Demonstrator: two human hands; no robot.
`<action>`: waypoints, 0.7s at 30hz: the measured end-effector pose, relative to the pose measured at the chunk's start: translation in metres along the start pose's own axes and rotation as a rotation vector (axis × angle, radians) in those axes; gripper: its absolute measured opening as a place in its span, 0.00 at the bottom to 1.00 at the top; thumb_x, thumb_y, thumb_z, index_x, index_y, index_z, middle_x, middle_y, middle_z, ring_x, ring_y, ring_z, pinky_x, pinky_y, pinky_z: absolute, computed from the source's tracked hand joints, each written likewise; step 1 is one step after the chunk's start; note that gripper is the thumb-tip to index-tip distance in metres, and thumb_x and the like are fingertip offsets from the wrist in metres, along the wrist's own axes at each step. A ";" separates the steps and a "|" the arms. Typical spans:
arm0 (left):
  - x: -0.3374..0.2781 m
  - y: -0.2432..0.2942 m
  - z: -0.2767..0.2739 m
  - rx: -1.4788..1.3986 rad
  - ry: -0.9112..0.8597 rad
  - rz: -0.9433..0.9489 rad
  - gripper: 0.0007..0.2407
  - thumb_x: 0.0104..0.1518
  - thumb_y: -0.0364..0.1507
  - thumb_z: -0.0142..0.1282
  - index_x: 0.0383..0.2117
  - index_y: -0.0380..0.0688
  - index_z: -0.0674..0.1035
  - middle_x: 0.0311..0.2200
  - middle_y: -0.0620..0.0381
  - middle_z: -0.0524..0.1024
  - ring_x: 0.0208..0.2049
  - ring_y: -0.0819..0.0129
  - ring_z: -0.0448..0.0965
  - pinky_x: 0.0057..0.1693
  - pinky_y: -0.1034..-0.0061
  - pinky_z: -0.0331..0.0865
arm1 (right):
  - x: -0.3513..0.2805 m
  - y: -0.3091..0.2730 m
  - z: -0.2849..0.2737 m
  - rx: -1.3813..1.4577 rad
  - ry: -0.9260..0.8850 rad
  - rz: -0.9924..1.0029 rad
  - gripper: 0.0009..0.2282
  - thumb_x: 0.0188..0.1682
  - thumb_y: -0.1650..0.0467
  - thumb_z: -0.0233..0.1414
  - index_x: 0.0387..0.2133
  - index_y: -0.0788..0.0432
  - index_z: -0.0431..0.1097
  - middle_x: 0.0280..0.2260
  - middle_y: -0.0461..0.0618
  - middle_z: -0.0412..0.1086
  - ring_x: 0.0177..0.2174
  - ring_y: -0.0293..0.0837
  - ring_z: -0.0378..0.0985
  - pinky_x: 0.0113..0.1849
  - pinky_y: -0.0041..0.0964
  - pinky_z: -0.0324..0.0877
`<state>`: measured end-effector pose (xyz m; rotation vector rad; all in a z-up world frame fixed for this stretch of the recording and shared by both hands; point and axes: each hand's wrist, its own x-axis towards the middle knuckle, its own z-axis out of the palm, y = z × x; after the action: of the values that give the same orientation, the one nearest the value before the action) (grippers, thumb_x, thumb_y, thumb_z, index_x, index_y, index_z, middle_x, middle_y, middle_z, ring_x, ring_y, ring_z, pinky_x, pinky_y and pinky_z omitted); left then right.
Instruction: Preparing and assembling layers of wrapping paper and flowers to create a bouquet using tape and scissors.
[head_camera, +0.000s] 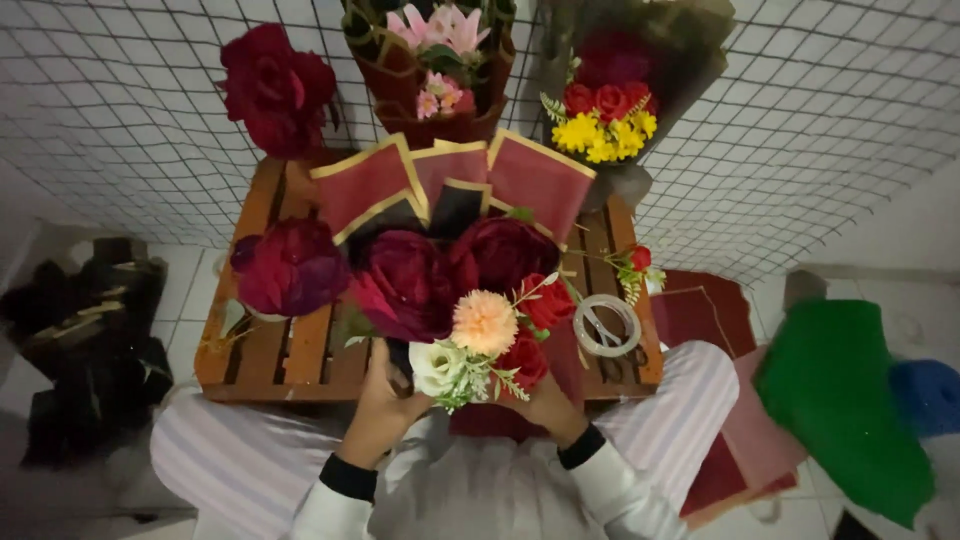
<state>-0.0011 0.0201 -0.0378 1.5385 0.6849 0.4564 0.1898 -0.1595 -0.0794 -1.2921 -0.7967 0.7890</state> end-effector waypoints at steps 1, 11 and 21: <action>0.001 0.002 0.001 0.000 0.003 0.001 0.46 0.42 0.21 0.69 0.72 0.49 0.53 0.25 0.57 0.70 0.25 0.71 0.67 0.34 0.81 0.64 | -0.001 0.001 0.001 0.001 -0.003 -0.001 0.31 0.37 0.79 0.67 0.57 0.61 0.65 0.52 0.48 0.72 0.49 0.44 0.75 0.50 0.39 0.71; 0.004 0.021 0.023 -0.365 0.023 0.179 0.41 0.44 0.10 0.58 0.69 0.35 0.53 0.63 0.41 0.67 0.58 0.57 0.73 0.59 0.70 0.70 | 0.004 -0.001 0.008 0.076 0.081 -0.027 0.30 0.39 0.79 0.66 0.57 0.62 0.64 0.53 0.50 0.72 0.49 0.44 0.75 0.51 0.38 0.70; -0.009 0.045 0.027 -0.128 0.175 0.006 0.35 0.46 0.23 0.67 0.65 0.38 0.64 0.56 0.48 0.75 0.51 0.62 0.79 0.55 0.73 0.72 | 0.007 -0.031 0.042 0.359 0.090 -0.009 0.41 0.40 0.81 0.59 0.68 0.57 0.45 0.66 0.55 0.55 0.63 0.51 0.58 0.62 0.45 0.54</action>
<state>0.0167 -0.0054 0.0054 1.3915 0.7707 0.6331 0.1588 -0.1353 -0.0440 -0.9941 -0.5578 0.8182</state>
